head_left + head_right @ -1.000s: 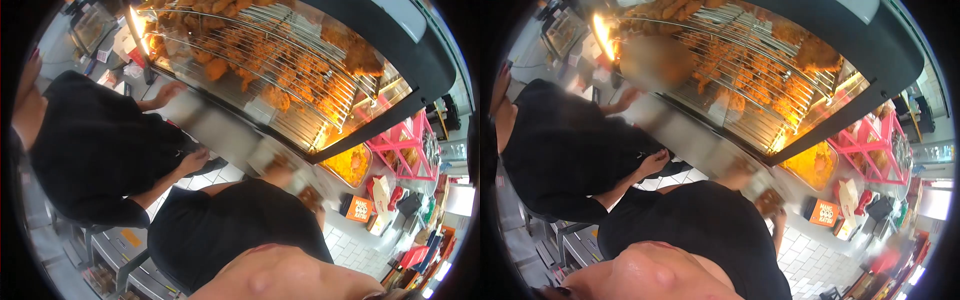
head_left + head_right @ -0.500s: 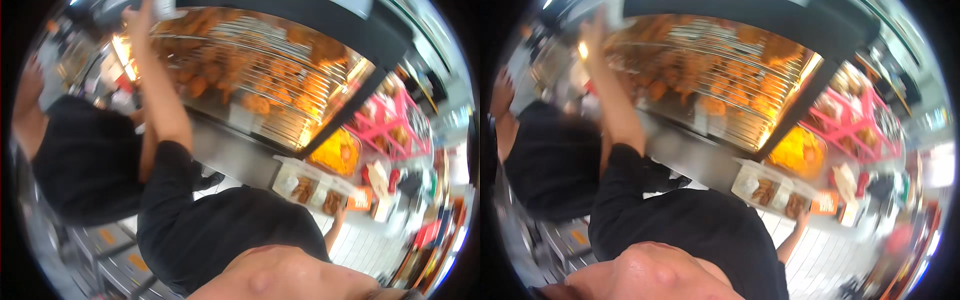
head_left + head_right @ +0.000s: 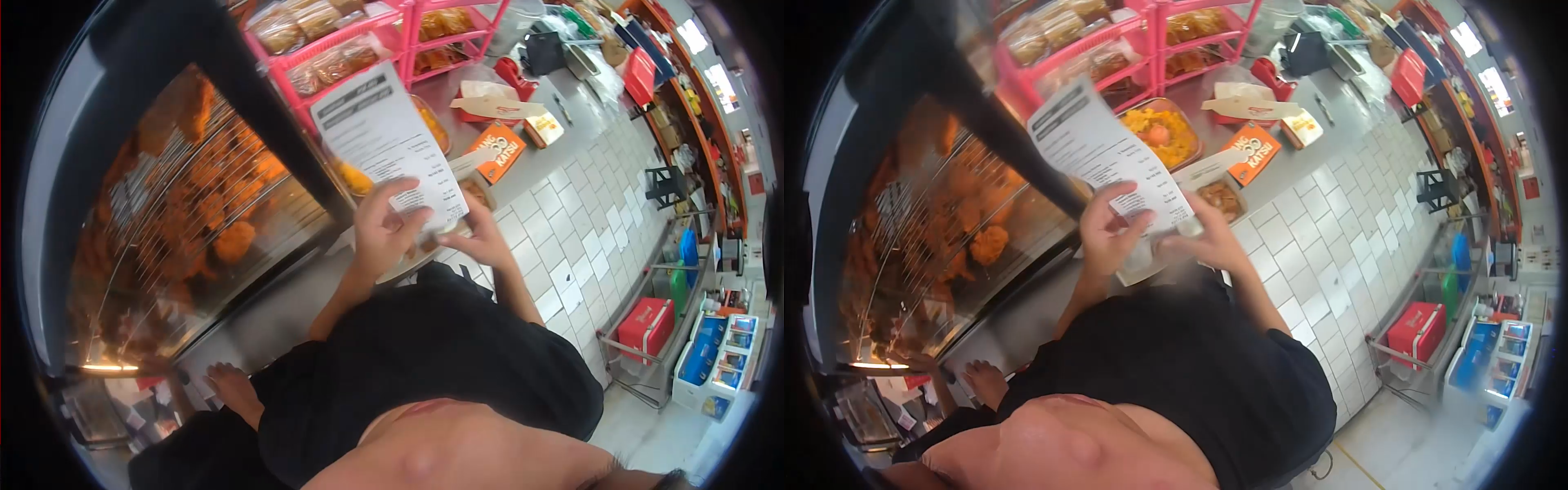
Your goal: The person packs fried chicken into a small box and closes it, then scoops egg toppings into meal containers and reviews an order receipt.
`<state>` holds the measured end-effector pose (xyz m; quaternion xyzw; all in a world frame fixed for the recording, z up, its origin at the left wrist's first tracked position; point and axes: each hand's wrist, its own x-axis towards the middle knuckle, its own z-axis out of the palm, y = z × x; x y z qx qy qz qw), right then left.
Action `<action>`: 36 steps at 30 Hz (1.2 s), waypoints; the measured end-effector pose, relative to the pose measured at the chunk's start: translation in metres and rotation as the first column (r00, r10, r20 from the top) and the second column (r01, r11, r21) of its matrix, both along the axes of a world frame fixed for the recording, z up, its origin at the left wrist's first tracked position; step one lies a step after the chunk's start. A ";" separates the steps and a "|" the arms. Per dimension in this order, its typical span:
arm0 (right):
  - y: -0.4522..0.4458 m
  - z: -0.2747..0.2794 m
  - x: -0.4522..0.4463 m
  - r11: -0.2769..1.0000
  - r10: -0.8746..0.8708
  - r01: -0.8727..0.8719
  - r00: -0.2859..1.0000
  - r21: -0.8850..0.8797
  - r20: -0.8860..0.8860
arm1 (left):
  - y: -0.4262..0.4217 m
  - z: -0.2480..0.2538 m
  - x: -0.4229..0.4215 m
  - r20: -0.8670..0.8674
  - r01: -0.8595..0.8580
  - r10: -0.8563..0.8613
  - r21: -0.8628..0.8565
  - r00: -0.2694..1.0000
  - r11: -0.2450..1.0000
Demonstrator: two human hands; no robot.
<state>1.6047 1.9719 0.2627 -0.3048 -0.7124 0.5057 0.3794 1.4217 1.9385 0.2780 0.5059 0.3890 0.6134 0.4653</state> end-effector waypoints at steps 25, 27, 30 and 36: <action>0.282 0.005 0.014 0.593 0.803 -0.685 0.542 -0.423 0.249 | 0.136 0.046 0.059 0.756 -0.089 0.158 -0.132 0.636 0.987; 0.309 -0.044 0.000 0.790 0.610 -0.507 0.711 -0.346 0.351 | 0.135 0.039 0.059 0.730 -0.100 0.210 -0.192 0.651 0.976; 0.321 -0.088 -0.012 0.826 0.530 -0.536 0.630 -0.177 0.567 | 0.130 0.038 0.056 0.778 -0.095 0.187 -0.163 0.600 0.982; 0.314 -0.126 -0.025 0.875 0.433 -0.396 0.383 -0.278 0.816 | 0.127 0.025 0.035 0.780 -0.175 0.271 -0.208 0.564 0.962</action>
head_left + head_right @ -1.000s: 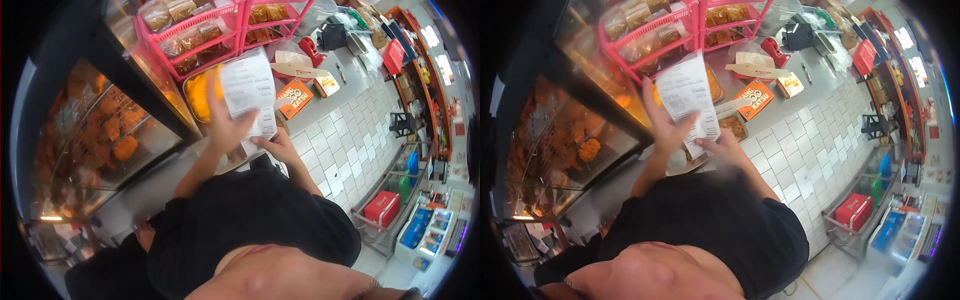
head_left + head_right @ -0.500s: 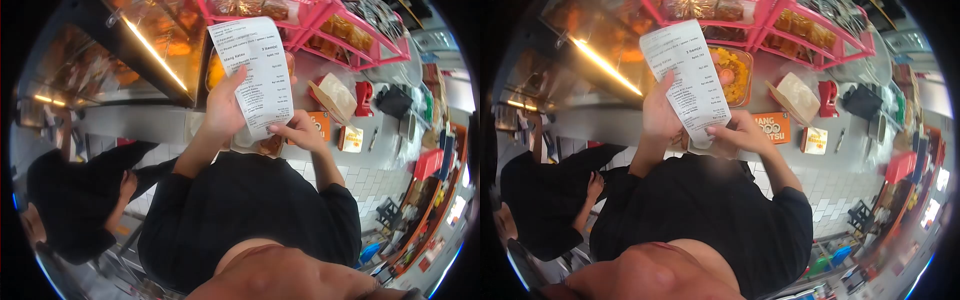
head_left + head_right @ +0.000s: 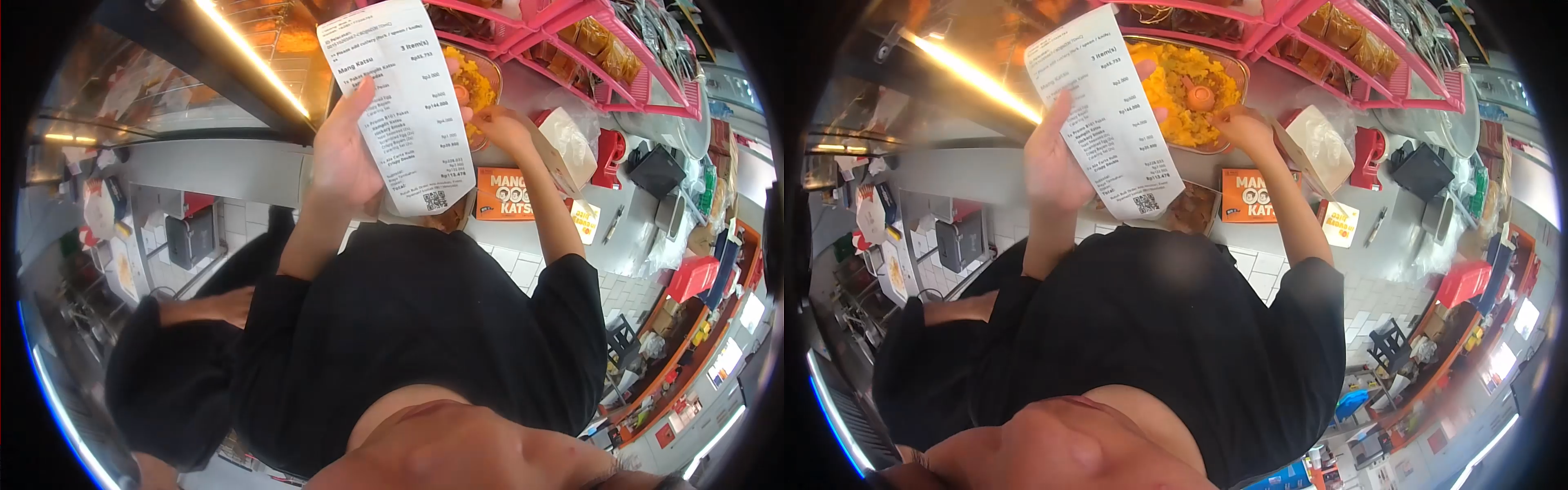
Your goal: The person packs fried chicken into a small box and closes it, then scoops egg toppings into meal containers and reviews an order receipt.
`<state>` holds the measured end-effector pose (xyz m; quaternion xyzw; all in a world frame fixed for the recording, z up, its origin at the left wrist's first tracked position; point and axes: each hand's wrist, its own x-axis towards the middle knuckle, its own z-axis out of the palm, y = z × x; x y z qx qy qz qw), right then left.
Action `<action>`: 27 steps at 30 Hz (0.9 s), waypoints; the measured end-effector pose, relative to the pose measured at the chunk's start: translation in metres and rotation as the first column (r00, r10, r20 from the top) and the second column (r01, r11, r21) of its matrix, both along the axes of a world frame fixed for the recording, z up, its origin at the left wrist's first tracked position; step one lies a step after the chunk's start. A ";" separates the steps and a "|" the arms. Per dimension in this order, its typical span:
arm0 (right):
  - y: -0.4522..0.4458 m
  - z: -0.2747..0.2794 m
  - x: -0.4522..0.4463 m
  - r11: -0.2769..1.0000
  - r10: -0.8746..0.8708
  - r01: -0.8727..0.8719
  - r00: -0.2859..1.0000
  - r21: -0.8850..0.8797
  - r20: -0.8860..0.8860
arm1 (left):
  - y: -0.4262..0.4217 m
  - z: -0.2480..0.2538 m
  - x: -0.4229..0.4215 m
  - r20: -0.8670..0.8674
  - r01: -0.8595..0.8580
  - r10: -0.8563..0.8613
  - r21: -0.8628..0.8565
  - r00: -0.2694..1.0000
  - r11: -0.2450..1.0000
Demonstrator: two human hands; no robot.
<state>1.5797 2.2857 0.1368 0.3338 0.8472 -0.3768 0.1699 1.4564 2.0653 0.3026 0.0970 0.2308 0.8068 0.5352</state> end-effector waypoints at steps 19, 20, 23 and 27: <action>-0.028 -0.014 -0.028 0.933 -0.012 0.032 0.998 0.359 -0.057 | -0.063 -0.047 0.002 -0.123 -0.306 0.281 -0.347 0.952 0.886; -0.027 -0.010 -0.034 0.932 -0.027 0.073 0.991 0.354 -0.131 | -0.058 -0.044 0.004 -0.108 -0.300 0.279 -0.332 0.954 0.895; -0.011 -0.019 -0.053 0.919 0.041 0.037 0.981 0.393 -0.188 | -0.050 -0.036 0.005 -0.101 -0.261 0.242 -0.304 0.965 0.916; 0.002 -0.034 -0.091 0.852 0.208 -0.240 0.971 0.466 0.120 | -0.044 -0.026 0.002 0.017 -0.184 0.195 -0.256 0.981 0.949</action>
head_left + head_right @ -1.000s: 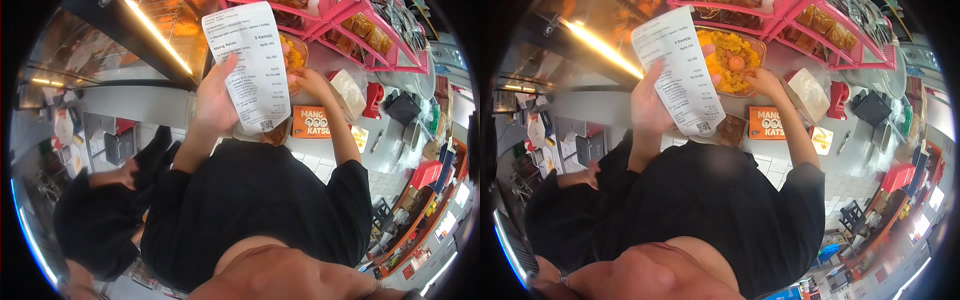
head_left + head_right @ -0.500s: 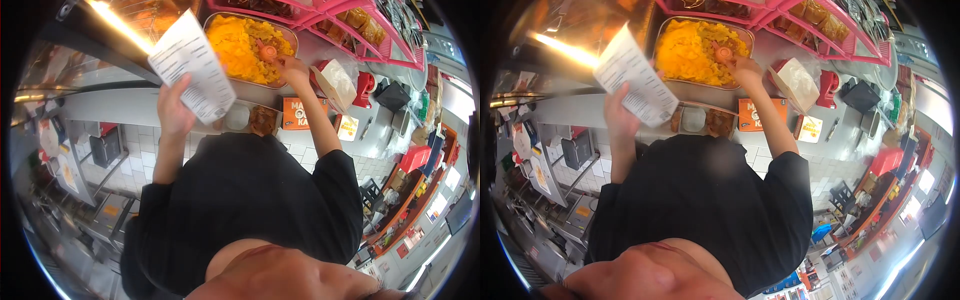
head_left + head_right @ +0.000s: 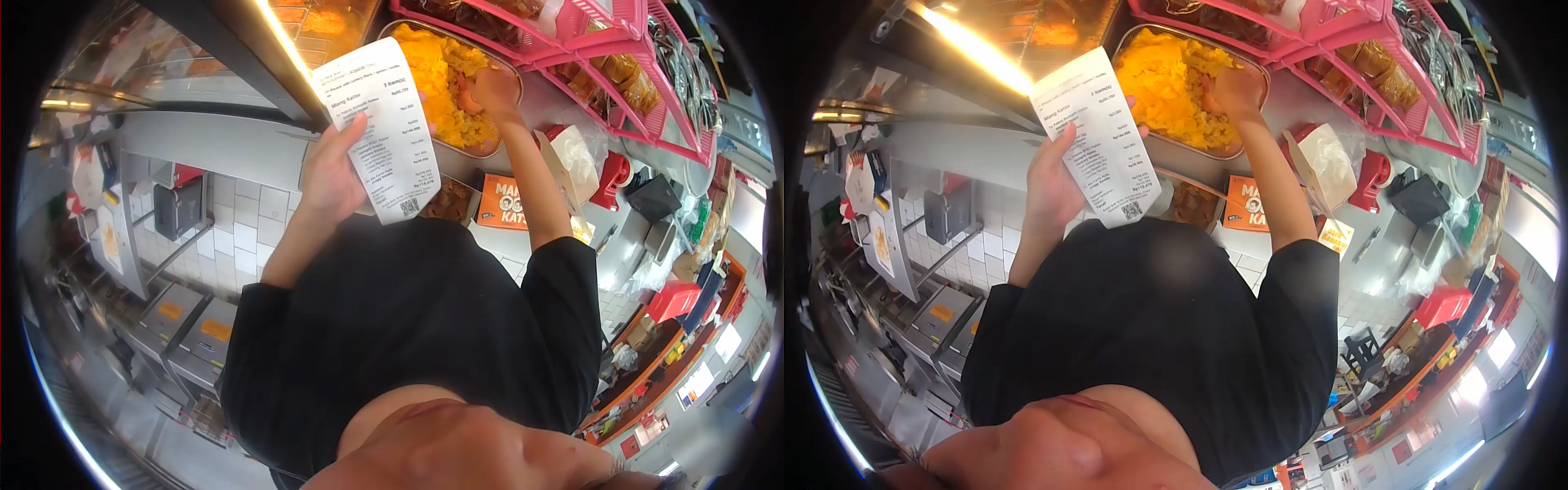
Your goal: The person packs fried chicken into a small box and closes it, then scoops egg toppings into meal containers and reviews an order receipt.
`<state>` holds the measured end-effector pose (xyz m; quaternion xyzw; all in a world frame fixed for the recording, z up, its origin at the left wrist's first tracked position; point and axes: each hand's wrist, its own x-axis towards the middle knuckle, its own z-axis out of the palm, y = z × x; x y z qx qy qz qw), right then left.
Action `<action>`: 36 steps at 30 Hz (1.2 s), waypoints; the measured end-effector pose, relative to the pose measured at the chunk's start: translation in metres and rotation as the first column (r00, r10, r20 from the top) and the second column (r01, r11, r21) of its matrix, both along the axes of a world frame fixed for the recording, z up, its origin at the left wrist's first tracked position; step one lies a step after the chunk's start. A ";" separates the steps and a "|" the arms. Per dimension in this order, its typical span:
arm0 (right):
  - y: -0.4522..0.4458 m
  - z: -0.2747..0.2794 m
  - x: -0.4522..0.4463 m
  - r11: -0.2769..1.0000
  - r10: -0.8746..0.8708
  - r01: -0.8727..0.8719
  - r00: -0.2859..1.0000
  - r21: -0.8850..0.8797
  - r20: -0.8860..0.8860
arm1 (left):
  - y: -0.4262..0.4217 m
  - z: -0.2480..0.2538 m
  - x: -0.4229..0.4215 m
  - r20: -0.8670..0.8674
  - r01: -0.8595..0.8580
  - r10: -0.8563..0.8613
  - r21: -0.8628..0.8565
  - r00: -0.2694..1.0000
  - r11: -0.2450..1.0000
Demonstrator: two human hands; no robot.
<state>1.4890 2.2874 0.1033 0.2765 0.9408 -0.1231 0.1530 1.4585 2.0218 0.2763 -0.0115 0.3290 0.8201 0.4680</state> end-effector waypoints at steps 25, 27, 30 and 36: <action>0.084 0.249 -0.054 1.000 -0.005 -0.001 0.921 -0.015 -0.391 | -0.026 -0.002 0.004 -0.053 0.046 -0.044 0.054 0.998 0.997; 0.119 0.223 -0.071 0.979 0.200 -0.194 0.873 0.061 -0.444 | -0.031 0.000 0.008 -0.087 0.052 -0.048 0.044 0.995 0.998; 0.118 0.229 -0.066 0.966 0.238 -0.250 0.772 0.063 -0.589 | -0.042 -0.003 0.011 -0.150 0.046 -0.047 -0.010 0.988 0.999; 0.116 0.237 -0.054 0.831 -0.333 -0.320 0.369 -0.455 -0.868 | -0.060 0.006 0.004 -0.172 0.007 -0.007 -0.004 0.985 1.000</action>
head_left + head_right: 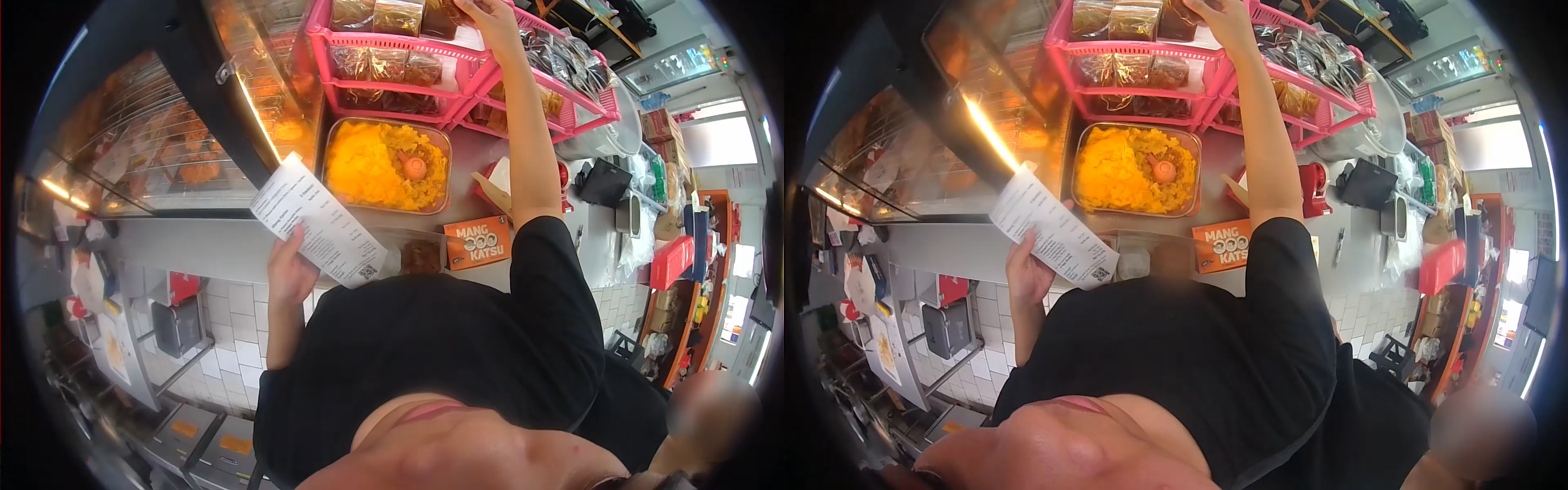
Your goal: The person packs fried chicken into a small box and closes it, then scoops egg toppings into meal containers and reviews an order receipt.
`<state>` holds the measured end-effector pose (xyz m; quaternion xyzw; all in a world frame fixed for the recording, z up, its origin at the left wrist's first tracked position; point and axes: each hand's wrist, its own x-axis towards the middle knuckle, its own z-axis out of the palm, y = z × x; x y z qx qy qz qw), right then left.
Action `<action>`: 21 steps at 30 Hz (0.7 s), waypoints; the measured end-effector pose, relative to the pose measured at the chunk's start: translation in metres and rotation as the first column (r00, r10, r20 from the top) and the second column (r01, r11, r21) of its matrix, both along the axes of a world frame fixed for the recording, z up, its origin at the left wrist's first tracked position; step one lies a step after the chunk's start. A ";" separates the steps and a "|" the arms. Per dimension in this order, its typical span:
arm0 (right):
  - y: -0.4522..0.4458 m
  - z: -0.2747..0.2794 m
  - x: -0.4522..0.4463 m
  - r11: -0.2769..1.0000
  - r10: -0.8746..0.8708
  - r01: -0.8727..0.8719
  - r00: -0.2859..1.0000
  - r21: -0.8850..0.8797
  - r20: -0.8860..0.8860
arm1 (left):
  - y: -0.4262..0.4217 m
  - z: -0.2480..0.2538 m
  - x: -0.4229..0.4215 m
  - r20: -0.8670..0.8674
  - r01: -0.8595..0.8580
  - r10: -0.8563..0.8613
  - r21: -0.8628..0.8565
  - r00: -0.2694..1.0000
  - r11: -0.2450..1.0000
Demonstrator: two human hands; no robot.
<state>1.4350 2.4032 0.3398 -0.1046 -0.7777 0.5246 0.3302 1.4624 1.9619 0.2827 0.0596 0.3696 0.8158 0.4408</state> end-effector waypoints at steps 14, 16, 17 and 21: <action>0.000 0.016 -0.008 0.678 -0.285 0.051 0.938 0.733 0.199 | -0.031 0.004 0.011 -0.022 -0.037 0.037 0.005 0.999 0.999; 0.003 0.000 -0.019 0.357 -0.452 -0.165 0.830 0.919 0.325 | -0.035 0.003 0.014 -0.031 -0.041 0.041 0.005 0.999 0.999; 0.022 -0.015 -0.026 0.317 -0.470 -0.115 0.843 0.941 0.262 | -0.038 0.004 0.015 -0.040 -0.040 0.041 0.007 0.998 0.999; -0.012 0.008 -0.004 0.287 -0.497 0.197 0.867 0.937 -0.030 | -0.056 0.003 0.022 -0.010 -0.121 0.122 0.034 0.993 0.992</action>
